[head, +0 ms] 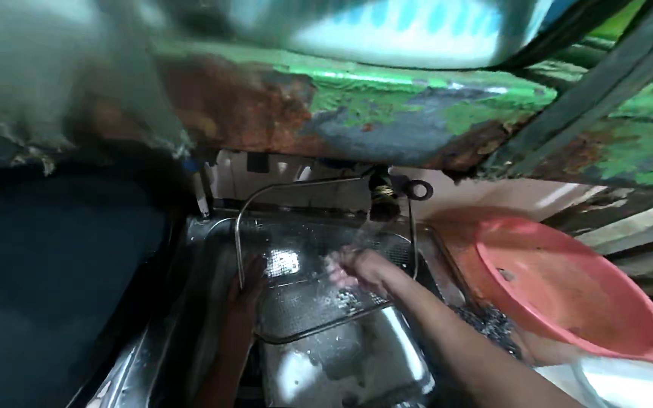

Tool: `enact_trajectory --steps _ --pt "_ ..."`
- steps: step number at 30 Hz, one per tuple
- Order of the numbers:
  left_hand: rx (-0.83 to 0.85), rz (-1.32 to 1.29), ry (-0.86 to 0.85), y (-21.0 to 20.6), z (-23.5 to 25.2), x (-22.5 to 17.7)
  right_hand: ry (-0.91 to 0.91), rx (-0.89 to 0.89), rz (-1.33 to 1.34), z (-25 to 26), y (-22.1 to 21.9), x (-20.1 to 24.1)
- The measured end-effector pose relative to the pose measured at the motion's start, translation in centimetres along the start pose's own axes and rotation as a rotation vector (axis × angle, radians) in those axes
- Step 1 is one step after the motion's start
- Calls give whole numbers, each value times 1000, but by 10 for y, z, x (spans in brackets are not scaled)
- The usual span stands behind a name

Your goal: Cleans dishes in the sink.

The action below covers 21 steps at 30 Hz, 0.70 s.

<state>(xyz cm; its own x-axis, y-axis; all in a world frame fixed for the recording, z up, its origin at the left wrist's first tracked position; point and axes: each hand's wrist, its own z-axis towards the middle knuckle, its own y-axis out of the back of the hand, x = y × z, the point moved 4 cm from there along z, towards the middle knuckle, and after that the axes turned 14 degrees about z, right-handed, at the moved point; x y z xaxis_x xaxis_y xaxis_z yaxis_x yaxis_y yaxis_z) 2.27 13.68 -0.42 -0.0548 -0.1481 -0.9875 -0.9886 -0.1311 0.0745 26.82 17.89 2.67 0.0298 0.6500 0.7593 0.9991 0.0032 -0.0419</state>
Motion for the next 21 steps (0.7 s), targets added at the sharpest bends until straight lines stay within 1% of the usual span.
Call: enact_trajectory --steps 1,2,3,4,5,7,8,9,10,11,13,14,16,17,19,20,21 --pt "-29 22 -13 7 -2 -3 71 -90 155 1 6 2" --pt "-48 44 -26 13 -5 -5 121 -141 311 3 10 3" --pt "-52 59 -41 16 -9 -7 141 -142 426 3 10 4" --pt "-59 81 -51 18 -13 -9 134 -92 466 -1 4 5" --pt "-74 110 -47 19 -18 -12 109 0 426 -5 -4 5" --pt "-115 195 -14 24 -30 -22 13 205 223 -12 -18 3" --pt "-154 254 26 29 -36 -28 -42 265 130 -12 -21 1" --pt "-195 306 55 35 -41 -32 -84 269 72 -11 -20 -2" --pt "-229 338 73 42 -45 -35 -86 210 66 -8 -14 -5" --pt "-266 344 79 50 -49 -37 -47 105 118 -4 -4 -6" --pt "-304 316 43 65 -57 -39 77 -104 302 2 16 -6" --pt "-309 305 16 73 -61 -40 111 -154 378 1 24 -5" --pt "-279 331 -40 87 -72 -43 80 -198 421 -5 33 -8" --pt "-254 397 -57 92 -79 -47 34 -201 398 -7 37 -14" --pt "-207 628 -113 97 -94 -58 -53 -210 352 -11 46 -32" --pt "-185 740 -210 98 -99 -63 -86 -222 364 -13 52 -43" --pt "-164 821 -355 97 -104 -69 -114 -226 391 -13 58 -54"
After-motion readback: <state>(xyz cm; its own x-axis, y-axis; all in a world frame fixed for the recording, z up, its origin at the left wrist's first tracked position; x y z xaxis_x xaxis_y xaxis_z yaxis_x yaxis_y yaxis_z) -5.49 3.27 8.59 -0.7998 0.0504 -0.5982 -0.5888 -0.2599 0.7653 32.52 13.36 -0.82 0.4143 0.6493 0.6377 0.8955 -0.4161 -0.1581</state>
